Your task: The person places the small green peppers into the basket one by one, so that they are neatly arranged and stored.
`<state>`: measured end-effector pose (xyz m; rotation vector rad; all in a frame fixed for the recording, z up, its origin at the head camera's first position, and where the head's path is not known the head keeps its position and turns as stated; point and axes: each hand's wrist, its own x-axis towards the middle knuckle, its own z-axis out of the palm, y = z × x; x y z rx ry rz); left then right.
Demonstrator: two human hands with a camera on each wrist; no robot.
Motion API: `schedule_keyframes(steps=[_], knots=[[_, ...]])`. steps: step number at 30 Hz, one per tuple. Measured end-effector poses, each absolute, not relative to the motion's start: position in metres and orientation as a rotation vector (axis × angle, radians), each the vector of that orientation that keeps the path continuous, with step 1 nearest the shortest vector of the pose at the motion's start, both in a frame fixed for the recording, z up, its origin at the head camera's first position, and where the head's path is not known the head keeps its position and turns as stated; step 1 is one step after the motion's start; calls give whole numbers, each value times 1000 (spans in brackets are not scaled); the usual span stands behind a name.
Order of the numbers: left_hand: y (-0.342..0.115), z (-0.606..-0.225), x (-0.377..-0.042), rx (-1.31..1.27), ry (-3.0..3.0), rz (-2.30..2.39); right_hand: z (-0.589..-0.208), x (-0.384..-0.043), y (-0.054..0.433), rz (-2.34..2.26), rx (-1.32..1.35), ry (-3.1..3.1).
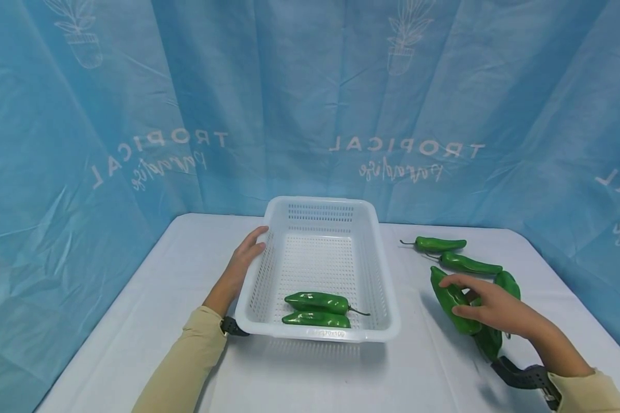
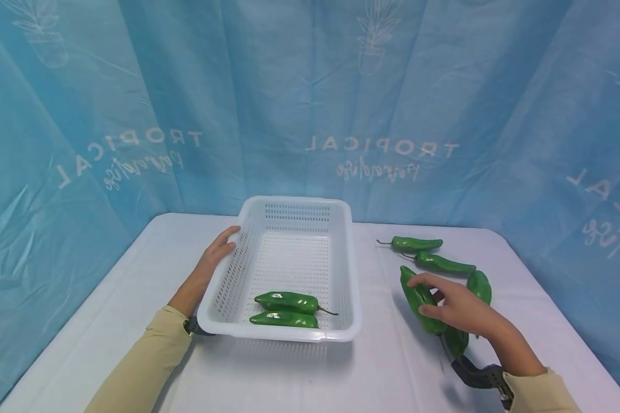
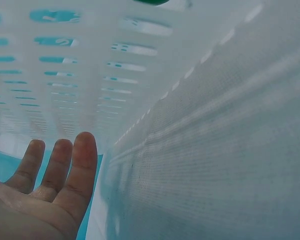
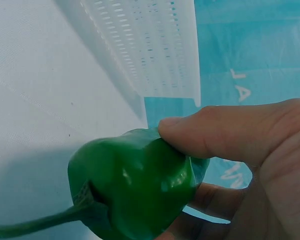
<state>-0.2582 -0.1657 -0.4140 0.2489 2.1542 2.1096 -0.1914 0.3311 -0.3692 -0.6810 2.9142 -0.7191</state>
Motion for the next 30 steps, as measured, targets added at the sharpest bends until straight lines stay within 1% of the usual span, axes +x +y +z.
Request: schedule_keyframes(steps=[11,19,25,30], knots=[[-166,-413,-257,257,2184,2095,-358,-190,333,-680,-696,2904],[-166,-413,-258,235,2189,2081,-349,-192,332,-629,-772,2910],[-166,-413,-258,245,2173,2095,-332,-199,331,-539,-719,2866],[-166,-413,-257,254,2164,2099,-316,-201,328,-498,-763,2883]])
